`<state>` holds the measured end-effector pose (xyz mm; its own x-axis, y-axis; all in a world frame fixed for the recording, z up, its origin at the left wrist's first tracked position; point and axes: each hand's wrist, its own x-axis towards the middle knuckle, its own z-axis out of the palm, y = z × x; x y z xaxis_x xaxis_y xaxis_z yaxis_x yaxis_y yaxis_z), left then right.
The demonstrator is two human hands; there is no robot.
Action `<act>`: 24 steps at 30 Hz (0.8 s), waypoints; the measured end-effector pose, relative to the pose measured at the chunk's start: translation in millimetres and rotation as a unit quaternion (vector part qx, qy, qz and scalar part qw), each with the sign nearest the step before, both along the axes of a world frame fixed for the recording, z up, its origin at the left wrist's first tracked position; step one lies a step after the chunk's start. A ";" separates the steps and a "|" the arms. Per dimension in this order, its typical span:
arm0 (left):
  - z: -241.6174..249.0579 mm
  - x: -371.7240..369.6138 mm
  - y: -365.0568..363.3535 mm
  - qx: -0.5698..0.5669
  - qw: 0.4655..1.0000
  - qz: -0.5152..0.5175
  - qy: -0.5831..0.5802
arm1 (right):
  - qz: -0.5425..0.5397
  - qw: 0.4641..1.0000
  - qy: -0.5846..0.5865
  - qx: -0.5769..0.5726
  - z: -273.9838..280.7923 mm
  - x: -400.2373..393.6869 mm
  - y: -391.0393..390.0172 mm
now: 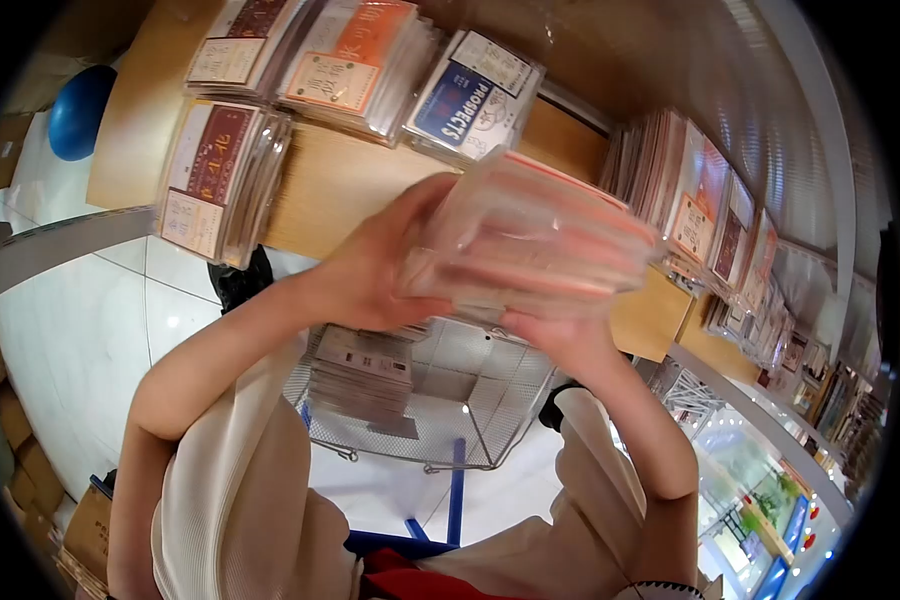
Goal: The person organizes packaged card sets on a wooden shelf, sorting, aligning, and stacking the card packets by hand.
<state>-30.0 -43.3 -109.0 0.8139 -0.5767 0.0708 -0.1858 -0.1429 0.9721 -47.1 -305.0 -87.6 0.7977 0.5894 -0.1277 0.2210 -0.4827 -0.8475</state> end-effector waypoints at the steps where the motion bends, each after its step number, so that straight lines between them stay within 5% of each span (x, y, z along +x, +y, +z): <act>1: -7.0 -0.4 5.3 -0.027 0.999 0.020 0.035 | -0.003 0.999 -0.027 0.017 -7.9 9.4 10.7; 3: -23.3 -3.2 15.6 -0.040 0.997 0.052 0.050 | -0.009 0.995 -0.082 0.049 -23.7 28.0 32.1; 4: -31.2 -3.3 20.7 -0.025 0.997 0.065 0.033 | -0.057 0.992 -0.017 0.111 -50.0 28.7 41.2; 11: -26.5 -4.4 35.0 0.012 0.991 0.120 0.053 | -0.019 0.992 -0.127 0.014 -86.7 21.2 69.4; 14: -12.2 1.5 38.7 0.031 0.986 0.155 0.051 | -0.005 0.971 -0.236 -0.033 -50.9 39.4 78.8; 16: 5.3 9.8 47.6 -0.001 0.978 0.204 0.032 | -0.182 0.968 0.006 0.174 -35.1 44.2 101.5; 17: 16.1 13.3 50.8 -0.018 0.974 0.225 0.025 | -0.265 0.917 0.132 0.269 -26.2 43.6 113.6; 19: 45.1 21.3 60.9 0.107 0.942 0.295 -0.122 | -0.260 0.867 0.219 0.365 -5.9 76.3 140.7; 24: 33.0 37.3 76.2 0.359 0.829 0.302 -0.305 | -0.298 0.834 0.328 0.329 -2.4 155.4 192.9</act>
